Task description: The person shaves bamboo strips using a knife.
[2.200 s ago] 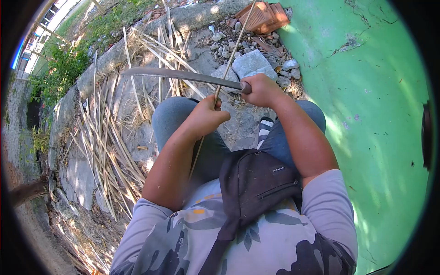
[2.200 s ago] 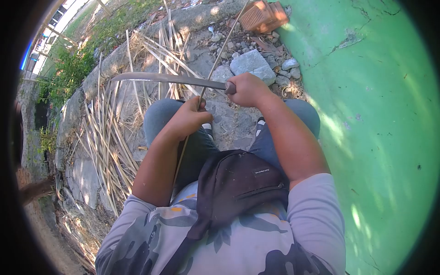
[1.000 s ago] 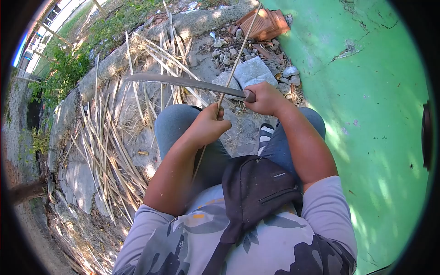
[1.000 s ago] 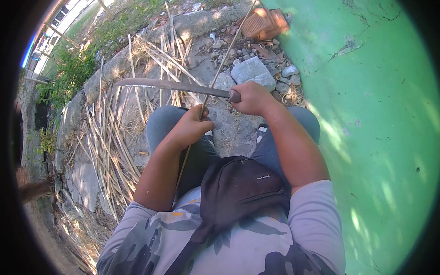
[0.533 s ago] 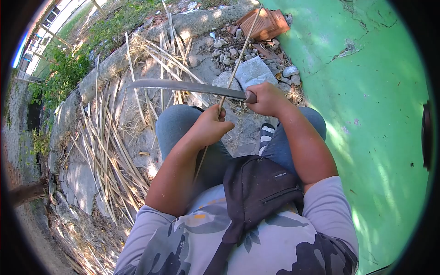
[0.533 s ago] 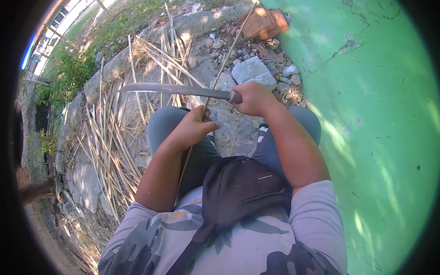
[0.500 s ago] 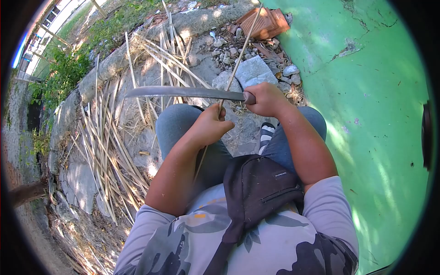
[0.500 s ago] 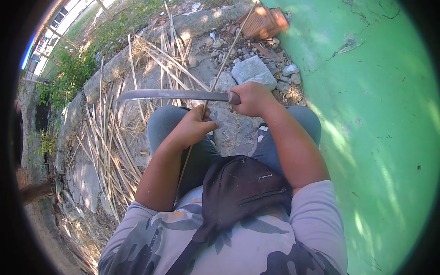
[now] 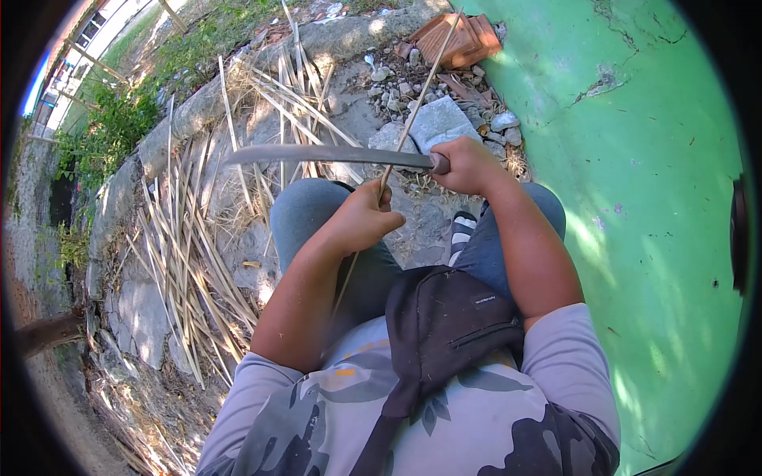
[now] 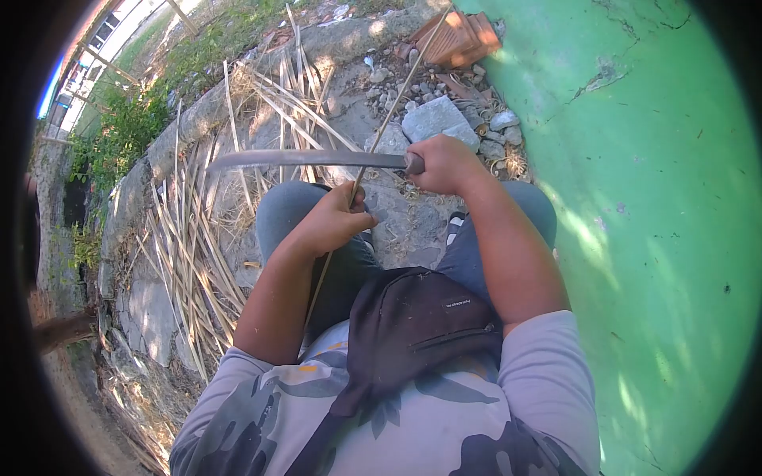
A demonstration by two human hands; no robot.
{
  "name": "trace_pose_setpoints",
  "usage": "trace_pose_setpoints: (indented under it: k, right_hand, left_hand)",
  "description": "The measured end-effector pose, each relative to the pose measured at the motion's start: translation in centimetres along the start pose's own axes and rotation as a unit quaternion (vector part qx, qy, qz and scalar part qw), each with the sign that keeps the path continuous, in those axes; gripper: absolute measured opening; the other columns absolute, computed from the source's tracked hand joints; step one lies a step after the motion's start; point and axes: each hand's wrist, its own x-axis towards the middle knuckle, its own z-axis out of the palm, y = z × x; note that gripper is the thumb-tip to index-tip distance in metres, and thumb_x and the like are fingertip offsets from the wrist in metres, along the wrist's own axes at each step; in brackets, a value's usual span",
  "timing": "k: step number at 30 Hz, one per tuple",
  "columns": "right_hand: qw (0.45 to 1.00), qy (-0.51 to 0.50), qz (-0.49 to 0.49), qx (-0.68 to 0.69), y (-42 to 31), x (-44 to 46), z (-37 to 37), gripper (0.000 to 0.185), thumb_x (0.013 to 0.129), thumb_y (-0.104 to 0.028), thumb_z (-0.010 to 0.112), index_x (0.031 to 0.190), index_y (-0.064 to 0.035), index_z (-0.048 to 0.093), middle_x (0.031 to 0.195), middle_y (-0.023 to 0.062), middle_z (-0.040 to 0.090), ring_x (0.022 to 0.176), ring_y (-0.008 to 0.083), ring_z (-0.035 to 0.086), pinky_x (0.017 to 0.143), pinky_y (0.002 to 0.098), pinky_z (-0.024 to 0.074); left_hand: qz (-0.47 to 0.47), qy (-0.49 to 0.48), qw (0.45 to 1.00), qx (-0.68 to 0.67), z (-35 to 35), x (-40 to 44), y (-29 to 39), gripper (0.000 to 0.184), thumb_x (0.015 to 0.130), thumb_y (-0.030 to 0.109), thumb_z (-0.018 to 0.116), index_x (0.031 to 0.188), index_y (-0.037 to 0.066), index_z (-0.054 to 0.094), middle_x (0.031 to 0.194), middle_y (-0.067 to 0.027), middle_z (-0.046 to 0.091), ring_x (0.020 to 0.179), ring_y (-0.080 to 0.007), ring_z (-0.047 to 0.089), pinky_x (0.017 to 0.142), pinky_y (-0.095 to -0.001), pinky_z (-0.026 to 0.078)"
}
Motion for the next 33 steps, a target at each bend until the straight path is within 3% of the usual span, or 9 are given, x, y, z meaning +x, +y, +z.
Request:
trace_pose_setpoints:
  k: [4, 7, 13, 16, 18, 22, 26, 29, 33]
  right_hand:
    - [0.996, -0.019, 0.06, 0.055, 1.2, 0.8, 0.3, 0.018, 0.078, -0.025, 0.073, 0.089, -0.0097, 0.073, 0.081, 0.0171, 0.071, 0.081, 0.0387, 0.07, 0.072, 0.0459, 0.0535]
    - [0.999, 0.033, 0.0, 0.012, 0.7, 0.5, 0.1, 0.019, 0.078, -0.025, 0.074, 0.088, -0.0095, 0.073, 0.081, 0.0172, 0.071, 0.079, 0.0391, 0.069, 0.071, 0.0462, 0.0535]
    - [0.991, 0.044, -0.084, -0.092, -1.0, -0.2, 0.2, 0.021, 0.078, -0.026, 0.074, 0.089, -0.0086, 0.073, 0.081, 0.0176, 0.071, 0.075, 0.0393, 0.069, 0.07, 0.0463, 0.0535]
    - [0.996, 0.02, 0.063, 0.067, 0.7, 1.0, 0.0, 0.021, 0.078, -0.025, 0.072, 0.09, -0.008, 0.073, 0.081, 0.0176, 0.072, 0.075, 0.0382, 0.069, 0.07, 0.0455, 0.0535]
    - [0.991, 0.075, 0.069, 0.09, 1.1, 0.6, -0.1, 0.021, 0.078, -0.024, 0.072, 0.091, -0.0077, 0.073, 0.083, 0.0177, 0.072, 0.077, 0.0373, 0.07, 0.071, 0.0452, 0.0535]
    - [0.996, 0.082, 0.033, 0.029, -0.2, -0.2, -0.8, 0.02, 0.077, -0.024, 0.073, 0.091, -0.0102, 0.074, 0.082, 0.0168, 0.072, 0.08, 0.0383, 0.07, 0.072, 0.046, 0.0544]
    - [0.995, 0.028, -0.045, -0.088, -0.8, -0.4, -0.2, 0.019, 0.076, -0.026, 0.073, 0.091, -0.013, 0.074, 0.082, 0.0157, 0.072, 0.082, 0.0389, 0.07, 0.073, 0.0472, 0.0551]
    - [0.998, 0.018, -0.037, -0.045, -0.2, 0.0, 0.2, 0.02, 0.078, -0.027, 0.072, 0.092, -0.0131, 0.074, 0.084, 0.0162, 0.072, 0.082, 0.0395, 0.07, 0.073, 0.0473, 0.0552]
    - [0.986, 0.112, 0.108, 0.055, 1.8, 1.4, 0.1, 0.027, 0.081, -0.029, 0.071, 0.099, -0.0086, 0.075, 0.092, 0.0179, 0.074, 0.086, 0.0389, 0.071, 0.077, 0.046, 0.0554]
  left_hand:
    - [-0.029, 0.005, 1.0, -0.008, 0.0, 0.4, -0.2, 0.038, 0.081, 0.016, 0.08, 0.1, 0.005, 0.049, 0.086, -0.0003, 0.048, 0.077, -0.0101, 0.048, 0.066, -0.028, 0.042]
    - [-0.017, 0.007, 0.999, -0.03, -0.2, 0.3, -0.2, 0.04, 0.079, 0.018, 0.079, 0.1, 0.002, 0.049, 0.085, -0.0035, 0.051, 0.076, -0.0135, 0.051, 0.066, -0.0315, 0.045]
    - [0.036, -0.009, 0.999, -0.026, 0.0, 0.3, -0.6, 0.039, 0.078, 0.016, 0.08, 0.097, 0.004, 0.048, 0.082, -0.0021, 0.049, 0.073, -0.012, 0.049, 0.063, -0.0305, 0.043]
    - [-0.015, -0.02, 0.999, 0.027, -0.2, -0.7, 0.8, 0.039, 0.081, 0.013, 0.081, 0.1, 0.005, 0.047, 0.086, 0.0015, 0.045, 0.077, -0.0091, 0.044, 0.066, -0.0272, 0.041]
    - [-0.01, -0.029, 1.0, -0.003, -0.3, -0.3, 0.2, 0.039, 0.081, 0.013, 0.081, 0.1, 0.005, 0.047, 0.085, 0.0017, 0.045, 0.077, -0.0091, 0.044, 0.066, -0.0272, 0.041]
    - [0.007, -0.011, 0.999, -0.052, 0.0, 0.2, -0.3, 0.041, 0.078, 0.015, 0.081, 0.098, 0.004, 0.048, 0.08, -0.0001, 0.048, 0.071, -0.0113, 0.048, 0.061, -0.0295, 0.042]
    - [0.009, -0.007, 1.0, -0.026, 0.2, 0.2, -0.2, 0.04, 0.081, 0.014, 0.081, 0.1, 0.005, 0.047, 0.086, 0.0017, 0.045, 0.078, -0.0095, 0.045, 0.067, -0.0268, 0.041]
    - [0.008, -0.021, 1.0, -0.012, -0.1, -0.2, -0.4, 0.04, 0.081, 0.015, 0.082, 0.1, 0.005, 0.048, 0.086, 0.0016, 0.045, 0.078, -0.0095, 0.045, 0.068, -0.0267, 0.041]
    - [0.005, -0.041, 0.999, -0.029, -0.5, -0.2, -0.4, 0.04, 0.081, 0.015, 0.082, 0.099, 0.005, 0.048, 0.086, 0.0013, 0.046, 0.077, -0.0089, 0.045, 0.066, -0.0266, 0.041]
